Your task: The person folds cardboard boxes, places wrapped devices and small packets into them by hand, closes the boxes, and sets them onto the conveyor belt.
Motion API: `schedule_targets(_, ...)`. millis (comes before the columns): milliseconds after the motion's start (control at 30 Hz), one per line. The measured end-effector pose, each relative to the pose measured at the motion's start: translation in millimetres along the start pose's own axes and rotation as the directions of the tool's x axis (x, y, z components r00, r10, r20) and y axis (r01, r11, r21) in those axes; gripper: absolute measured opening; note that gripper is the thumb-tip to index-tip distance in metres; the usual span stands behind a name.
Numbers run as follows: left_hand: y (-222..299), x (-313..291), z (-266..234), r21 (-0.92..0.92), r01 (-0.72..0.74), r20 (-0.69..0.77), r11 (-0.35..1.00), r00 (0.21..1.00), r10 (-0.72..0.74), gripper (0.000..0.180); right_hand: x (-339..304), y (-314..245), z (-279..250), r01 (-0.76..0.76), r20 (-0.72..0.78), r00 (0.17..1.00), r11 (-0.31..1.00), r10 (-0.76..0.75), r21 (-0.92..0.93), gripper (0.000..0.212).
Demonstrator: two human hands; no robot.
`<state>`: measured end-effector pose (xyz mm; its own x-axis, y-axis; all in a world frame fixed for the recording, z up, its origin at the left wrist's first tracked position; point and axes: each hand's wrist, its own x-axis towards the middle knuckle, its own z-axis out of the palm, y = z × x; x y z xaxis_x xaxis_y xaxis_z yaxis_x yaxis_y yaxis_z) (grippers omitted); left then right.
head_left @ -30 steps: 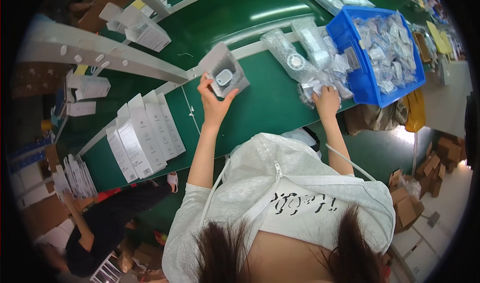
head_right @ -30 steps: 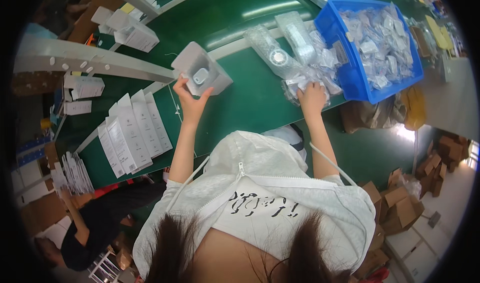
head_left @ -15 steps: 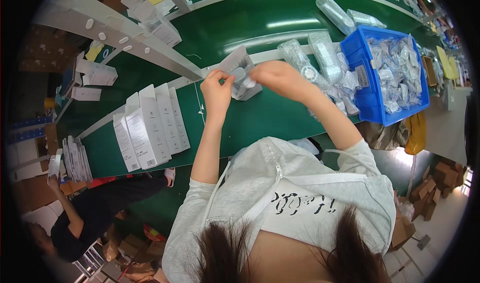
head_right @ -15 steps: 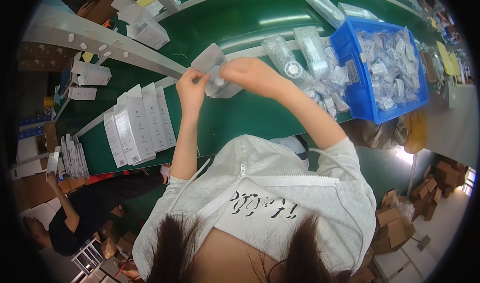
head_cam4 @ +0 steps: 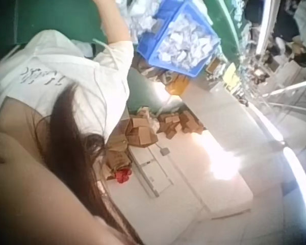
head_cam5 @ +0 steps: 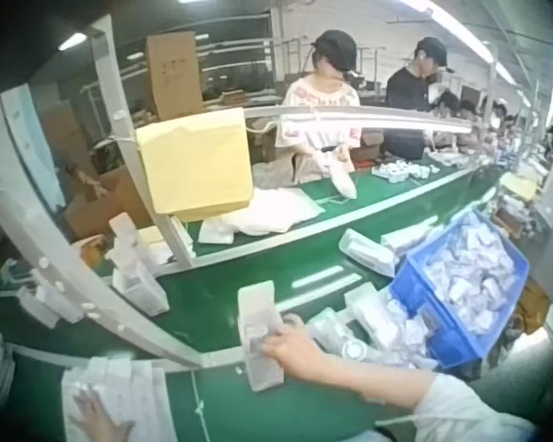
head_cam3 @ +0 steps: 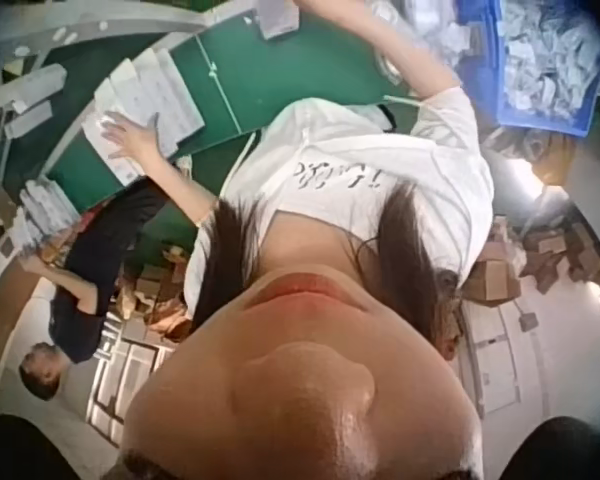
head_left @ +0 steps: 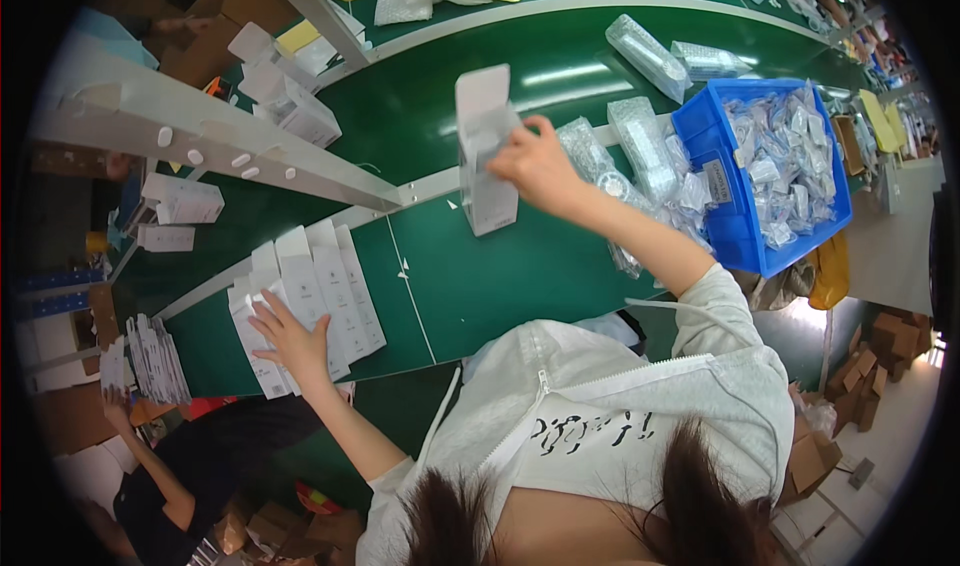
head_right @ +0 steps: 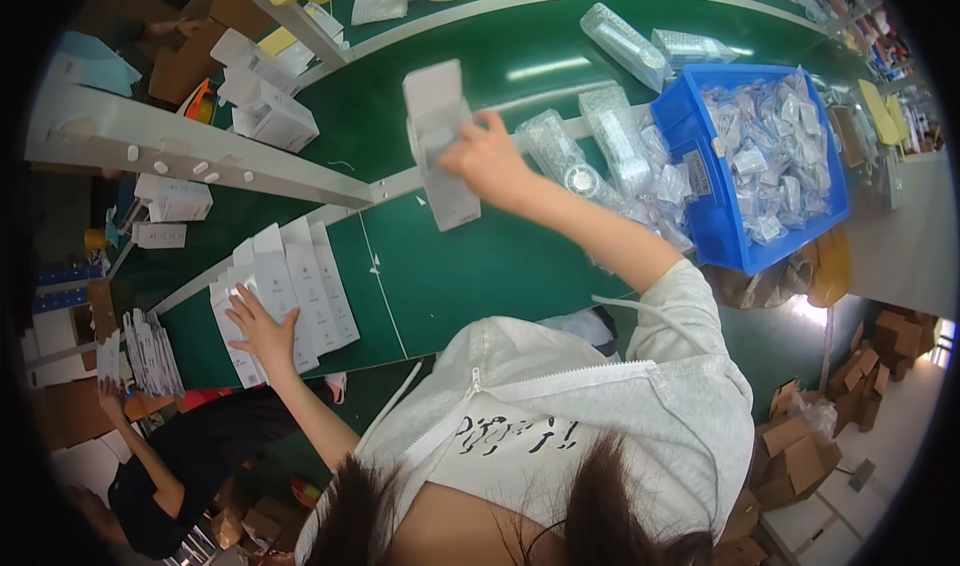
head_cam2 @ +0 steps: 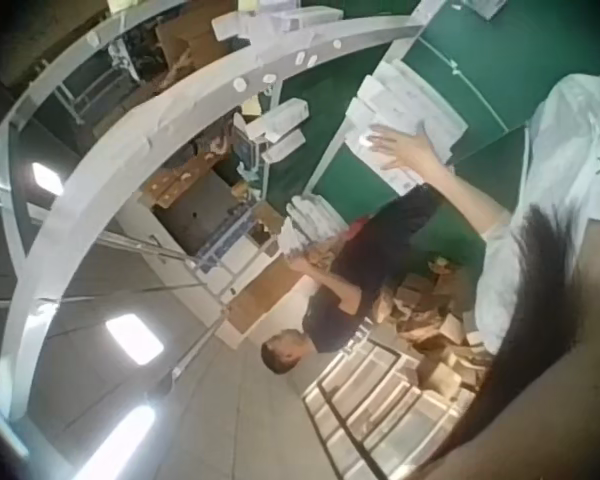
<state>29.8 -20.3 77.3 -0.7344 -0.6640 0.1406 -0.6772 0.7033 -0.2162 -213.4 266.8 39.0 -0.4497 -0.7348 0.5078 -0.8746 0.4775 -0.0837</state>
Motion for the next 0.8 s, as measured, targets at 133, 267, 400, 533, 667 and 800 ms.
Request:
schedule_targets(133, 2.4, -8.9, -12.8, -0.166, -0.065, 0.203, 0.984, 0.974, 0.099, 0.086, 54.4, 60.7, 20.2, -0.032, -0.063, 0.998, 0.993, 0.025, -0.111, 0.015)
schedule_targets(267, 46.4, -28.8, -49.1, -0.674, -0.443, 0.084, 0.591, 0.749, 0.657, 0.086, 94.0, 119.7, 43.5, -0.035, -0.104, 0.995, 0.967, 0.008, -0.251, 0.017)
schedule_targets(400, 151.7, -53.8, 2.1, -0.528, -0.571, 0.064, 0.629, 0.712, 0.699, 0.084, 107.9, 129.2, 67.7, 0.033, 0.005, 0.999, 0.975, -0.033, -0.219, 0.02)
schedule_targets(533, 181.6, -59.7, 46.0, -0.567, -0.534, 0.08, 0.627, 0.722, 0.687, 0.082, 79.3, 145.0, 50.3, 0.208, -0.258, 0.943, 0.977, -0.211, -0.039, 0.041)
schedule_targets(667, 192.6, -40.4, 63.7, -0.742, -0.355, 0.176, 0.569, 0.716, 0.675, 0.079, 21.4, 228.1, 36.1, -0.414, -0.345, 0.876, 0.893, 0.338, -0.176, 0.041)
schedule_targets(800, 198.7, -7.1, 77.7, -0.831, -0.078, 0.392, 0.551, 0.621, 0.679, 0.075, -29.7, 306.3, 56.1, -0.742, -0.077, 0.581, 0.488, 0.81, -0.459, 0.047)
